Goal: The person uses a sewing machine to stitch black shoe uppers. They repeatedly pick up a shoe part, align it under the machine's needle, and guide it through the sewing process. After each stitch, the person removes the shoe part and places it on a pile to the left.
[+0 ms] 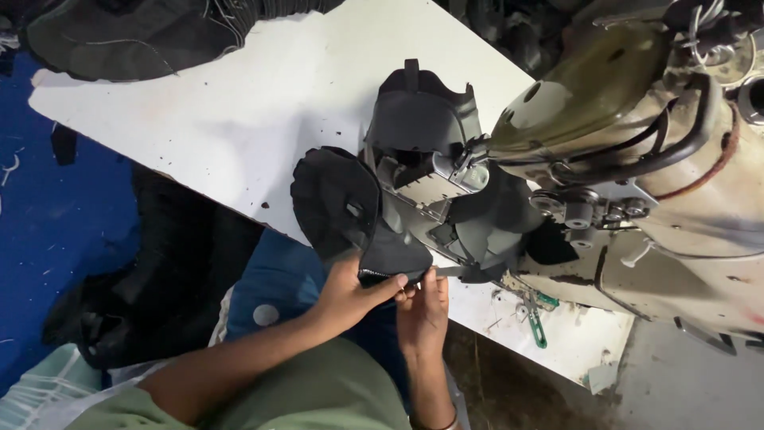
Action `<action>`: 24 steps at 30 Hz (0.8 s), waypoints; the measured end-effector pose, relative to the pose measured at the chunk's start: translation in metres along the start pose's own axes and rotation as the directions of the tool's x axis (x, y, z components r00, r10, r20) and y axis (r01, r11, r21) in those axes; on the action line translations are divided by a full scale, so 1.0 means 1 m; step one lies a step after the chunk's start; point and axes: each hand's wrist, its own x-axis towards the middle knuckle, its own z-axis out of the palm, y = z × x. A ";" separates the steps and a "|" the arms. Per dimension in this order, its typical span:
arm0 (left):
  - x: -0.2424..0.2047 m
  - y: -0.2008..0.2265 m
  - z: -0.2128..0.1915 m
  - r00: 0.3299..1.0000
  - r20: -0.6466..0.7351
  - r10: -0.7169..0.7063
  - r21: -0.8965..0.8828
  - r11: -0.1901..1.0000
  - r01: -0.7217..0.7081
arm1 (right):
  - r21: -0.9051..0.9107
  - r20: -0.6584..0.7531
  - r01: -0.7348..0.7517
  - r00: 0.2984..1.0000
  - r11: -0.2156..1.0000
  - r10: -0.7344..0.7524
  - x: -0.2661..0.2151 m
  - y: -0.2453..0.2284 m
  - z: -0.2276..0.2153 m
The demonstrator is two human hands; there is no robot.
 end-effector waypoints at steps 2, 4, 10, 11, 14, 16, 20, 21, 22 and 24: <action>0.002 -0.009 0.001 0.982 0.074 -0.175 -0.143 0.972 0.184 | 0.013 -0.047 -0.045 0.998 0.999 0.045 -0.004 -0.009 0.015; 0.005 -0.006 -0.001 0.978 0.074 -0.193 -0.121 0.972 0.201 | 0.017 -0.063 -0.066 0.996 0.998 0.067 -0.004 -0.010 0.013; 0.000 0.015 -0.017 0.994 -0.053 -0.095 0.072 0.992 0.099 | -0.038 -0.035 0.088 0.995 0.995 -0.089 0.004 -0.025 0.004; -0.001 0.020 -0.019 0.992 -0.094 -0.083 0.100 0.991 0.092 | -0.088 -0.047 0.160 0.985 0.983 -0.165 0.005 -0.031 0.003; -0.007 0.028 -0.029 0.993 -0.114 0.006 0.091 0.996 0.005 | -0.246 -0.023 0.397 0.910 0.885 -0.414 -0.009 -0.038 0.022; -0.006 0.038 -0.029 0.996 -0.091 -0.009 0.046 0.999 0.013 | -0.359 0.034 0.469 0.871 0.807 -0.491 -0.026 -0.040 0.042; -0.014 0.033 -0.030 0.996 -0.075 -0.054 0.035 0.998 0.057 | -0.747 0.339 0.556 0.791 0.366 -0.509 -0.044 -0.036 0.067; -0.014 0.031 -0.030 0.996 -0.072 -0.058 0.036 0.998 0.061 | -0.748 0.335 0.553 0.792 0.367 -0.510 -0.044 -0.035 0.072; -0.015 0.030 -0.031 0.998 -0.061 -0.032 0.038 0.999 0.034 | -0.752 0.381 0.580 0.770 0.313 -0.511 -0.044 -0.034 0.076; -0.017 0.028 -0.033 0.999 -0.053 -0.009 0.040 0.999 0.011 | -0.752 0.428 0.605 0.750 0.261 -0.504 -0.045 -0.034 0.085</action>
